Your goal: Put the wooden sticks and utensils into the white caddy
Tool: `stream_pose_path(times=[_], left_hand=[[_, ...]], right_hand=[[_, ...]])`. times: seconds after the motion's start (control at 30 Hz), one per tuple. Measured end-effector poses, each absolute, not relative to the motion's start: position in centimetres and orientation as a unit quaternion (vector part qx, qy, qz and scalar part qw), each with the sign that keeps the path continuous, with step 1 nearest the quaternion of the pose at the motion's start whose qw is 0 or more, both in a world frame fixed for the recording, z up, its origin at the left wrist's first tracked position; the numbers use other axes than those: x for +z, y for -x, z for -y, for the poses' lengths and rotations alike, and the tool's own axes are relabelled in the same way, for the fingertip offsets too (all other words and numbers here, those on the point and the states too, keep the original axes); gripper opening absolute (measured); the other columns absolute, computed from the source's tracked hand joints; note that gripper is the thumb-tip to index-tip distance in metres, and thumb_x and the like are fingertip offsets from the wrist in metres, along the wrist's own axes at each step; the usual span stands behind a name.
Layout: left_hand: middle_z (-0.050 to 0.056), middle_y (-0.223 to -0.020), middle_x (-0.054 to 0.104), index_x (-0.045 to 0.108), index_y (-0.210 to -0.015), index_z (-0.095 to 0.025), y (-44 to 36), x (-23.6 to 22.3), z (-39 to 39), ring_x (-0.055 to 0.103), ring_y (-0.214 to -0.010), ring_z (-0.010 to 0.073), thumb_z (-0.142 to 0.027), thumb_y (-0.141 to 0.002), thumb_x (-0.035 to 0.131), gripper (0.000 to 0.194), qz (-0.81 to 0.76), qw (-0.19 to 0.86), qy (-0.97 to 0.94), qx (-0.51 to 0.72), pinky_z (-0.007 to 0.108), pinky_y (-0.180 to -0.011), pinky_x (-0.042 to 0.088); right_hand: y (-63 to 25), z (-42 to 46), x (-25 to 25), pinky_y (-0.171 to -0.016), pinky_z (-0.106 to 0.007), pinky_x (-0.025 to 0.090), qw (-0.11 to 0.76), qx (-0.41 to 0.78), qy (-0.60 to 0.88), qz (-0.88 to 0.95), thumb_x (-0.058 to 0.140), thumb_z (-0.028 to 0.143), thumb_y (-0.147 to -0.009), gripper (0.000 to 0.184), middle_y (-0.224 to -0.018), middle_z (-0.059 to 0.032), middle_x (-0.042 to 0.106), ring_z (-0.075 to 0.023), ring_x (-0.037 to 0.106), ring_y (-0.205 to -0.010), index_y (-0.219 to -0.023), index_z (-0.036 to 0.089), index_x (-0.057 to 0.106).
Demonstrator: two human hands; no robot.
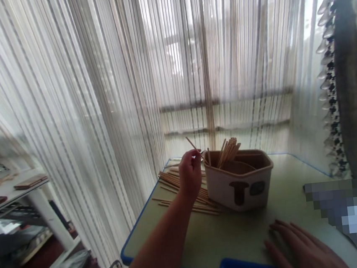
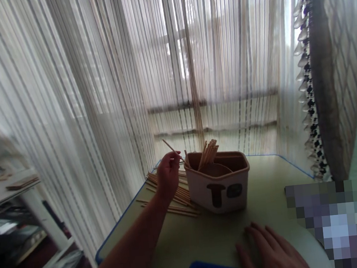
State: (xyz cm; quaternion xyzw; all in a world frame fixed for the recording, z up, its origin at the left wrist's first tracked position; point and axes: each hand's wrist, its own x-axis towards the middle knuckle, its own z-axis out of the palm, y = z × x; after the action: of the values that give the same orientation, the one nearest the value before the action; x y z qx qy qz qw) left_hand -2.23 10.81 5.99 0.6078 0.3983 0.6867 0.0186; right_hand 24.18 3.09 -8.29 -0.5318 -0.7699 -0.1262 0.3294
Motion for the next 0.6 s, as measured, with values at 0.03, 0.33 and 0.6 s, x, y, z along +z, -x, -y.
stream_pose_path(times=[0.03,0.33,0.6], left_hand=[[0.006,-0.089,0.067,0.062,-0.093,-0.017,2.3,6.0,-10.8,0.059,-0.068,0.0113,-0.032,-0.089,0.050,0.019,-0.399,0.014,-0.609,0.686,0.022,-0.061,0.048],[0.007,-0.098,0.064,0.064,-0.104,-0.020,2.0,5.1,-10.9,0.060,-0.089,0.0168,-0.027,-0.090,0.047,0.023,-0.400,-0.014,-0.674,0.621,0.028,-0.073,0.050],[0.008,-0.098,0.060,0.065,-0.098,-0.020,1.7,4.6,-9.9,0.055,-0.094,0.0194,-0.028,-0.092,0.043,0.025,-0.439,-0.093,-0.685,0.574,0.035,-0.085,0.046]], right_hand=[[-24.1,-3.0,-8.2,-0.088,-0.046,0.051,0.329,-0.123,0.534,0.769,0.052,0.054,-0.074,0.039,-0.111,-0.0041,0.067,-0.0295,0.060,-0.106,-0.102,0.030,0.066],[-23.7,-2.3,-7.1,-0.091,-0.045,0.049,0.304,-0.114,0.545,0.773,0.050,0.053,-0.077,0.038,-0.112,-0.0047,0.067,-0.0290,0.059,-0.109,-0.102,0.029,0.067],[-23.3,-1.7,-6.3,-0.093,-0.045,0.048,0.292,-0.102,0.568,0.762,0.045,0.055,-0.080,0.042,-0.114,-0.0044,0.066,-0.0285,0.057,-0.111,-0.103,0.027,0.065]])
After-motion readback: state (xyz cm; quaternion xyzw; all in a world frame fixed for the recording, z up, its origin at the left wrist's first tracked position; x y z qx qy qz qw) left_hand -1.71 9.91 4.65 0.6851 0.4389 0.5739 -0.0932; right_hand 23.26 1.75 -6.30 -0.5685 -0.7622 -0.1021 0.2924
